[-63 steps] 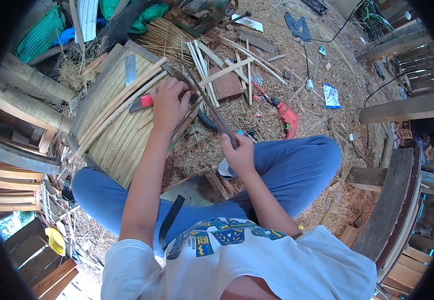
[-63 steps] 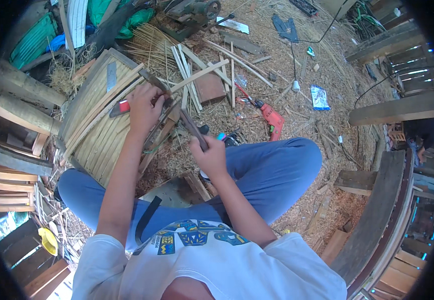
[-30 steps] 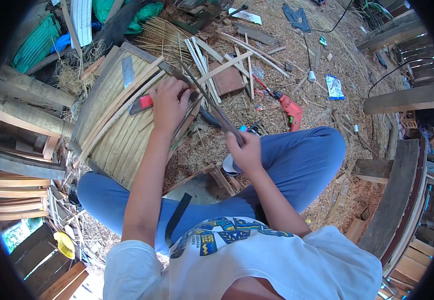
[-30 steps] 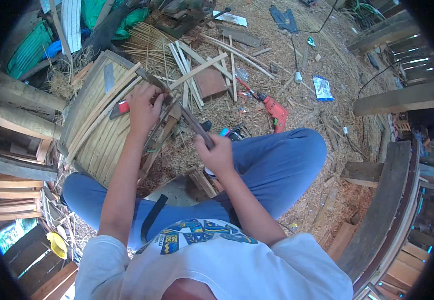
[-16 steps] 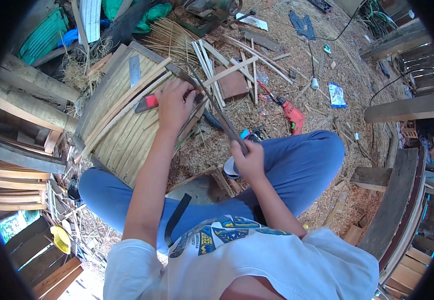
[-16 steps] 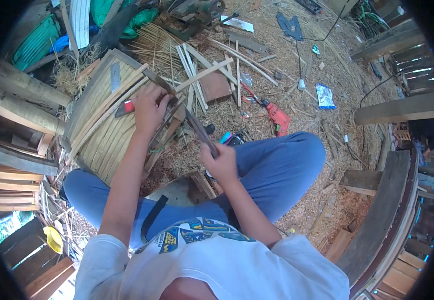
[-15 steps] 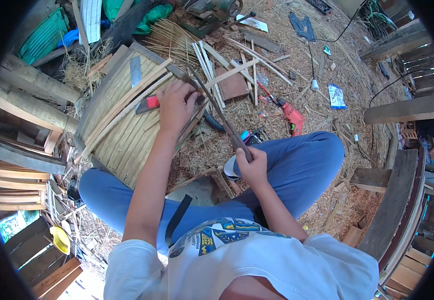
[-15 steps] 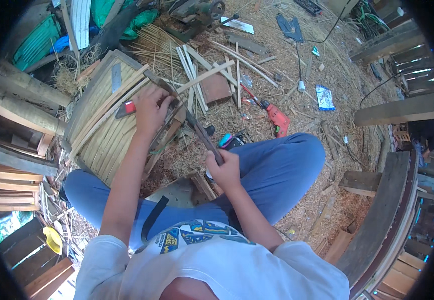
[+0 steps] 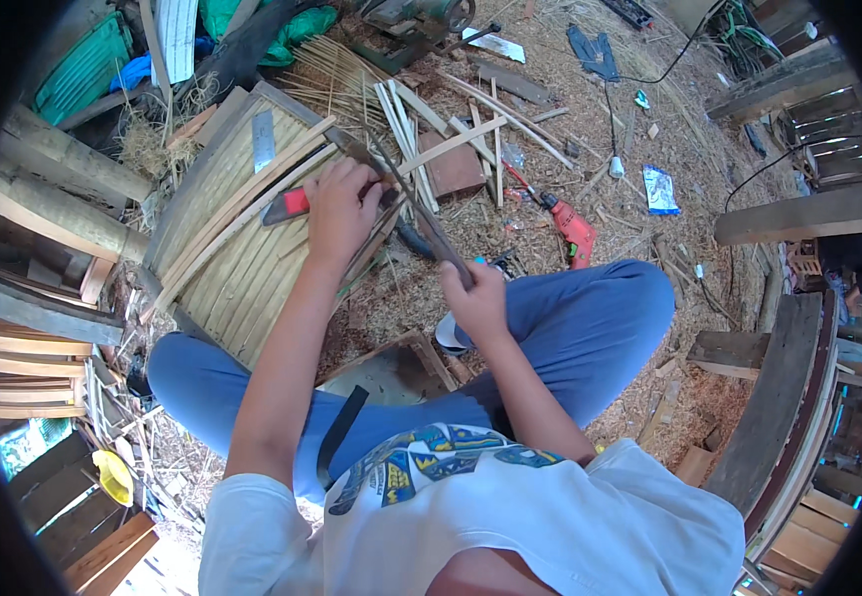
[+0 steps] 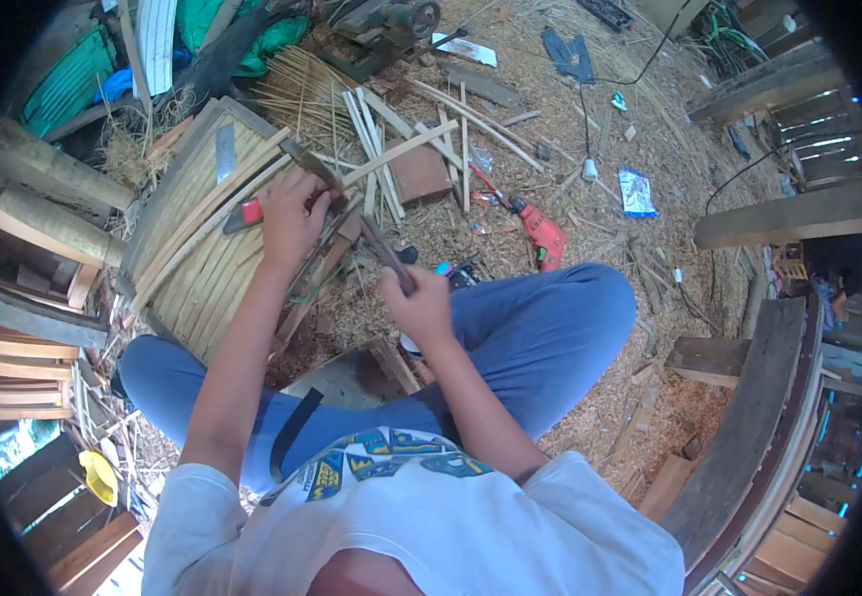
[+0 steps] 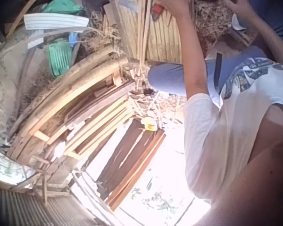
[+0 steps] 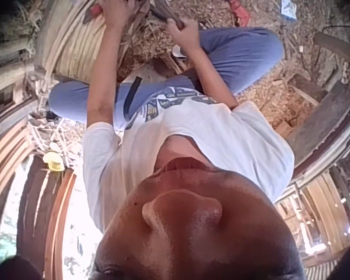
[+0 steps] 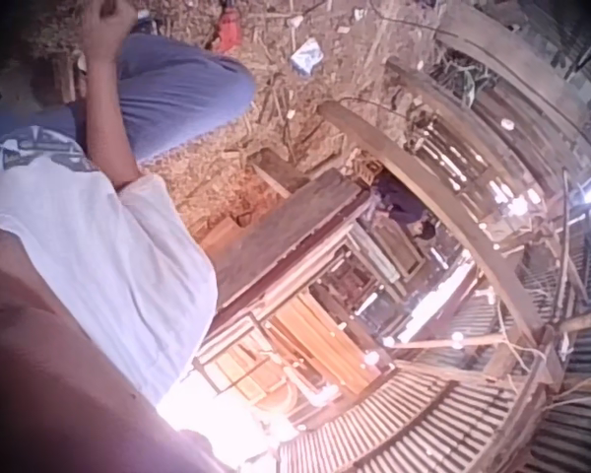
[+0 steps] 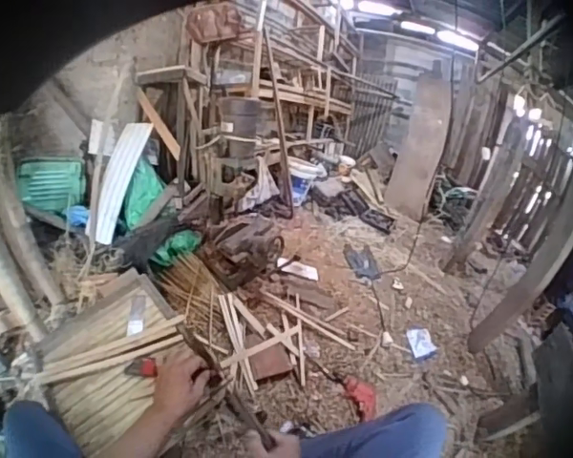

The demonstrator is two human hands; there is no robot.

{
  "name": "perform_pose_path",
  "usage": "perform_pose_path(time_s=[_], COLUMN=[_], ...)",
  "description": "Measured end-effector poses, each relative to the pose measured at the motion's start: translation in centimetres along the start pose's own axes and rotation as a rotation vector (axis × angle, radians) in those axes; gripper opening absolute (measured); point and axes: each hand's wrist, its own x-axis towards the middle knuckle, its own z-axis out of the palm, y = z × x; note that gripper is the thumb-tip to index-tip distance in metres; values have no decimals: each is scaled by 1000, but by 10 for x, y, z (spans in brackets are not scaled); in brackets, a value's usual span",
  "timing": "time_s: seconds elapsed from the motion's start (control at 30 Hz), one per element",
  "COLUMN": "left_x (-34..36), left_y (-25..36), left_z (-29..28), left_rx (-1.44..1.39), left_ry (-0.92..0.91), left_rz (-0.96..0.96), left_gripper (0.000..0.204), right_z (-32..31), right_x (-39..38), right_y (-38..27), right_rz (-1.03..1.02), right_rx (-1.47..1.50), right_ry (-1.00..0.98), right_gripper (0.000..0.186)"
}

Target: The person measures a wooden strip using a tape measure, marks it with a pencil, and then cuts the wood using a hand saw.

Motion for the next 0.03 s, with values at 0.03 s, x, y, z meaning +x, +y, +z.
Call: perform_pose_path(time_s=[0.03], left_x=[2], left_y=[1], left_z=[-1], left_rx=[13], left_ry=[-12], left_rz=[-34], left_gripper=[15], right_z=[-10], right_x=[-15], right_y=[1], right_rz=[-69], right_rx=[0], right_ry=[11], right_gripper=[30])
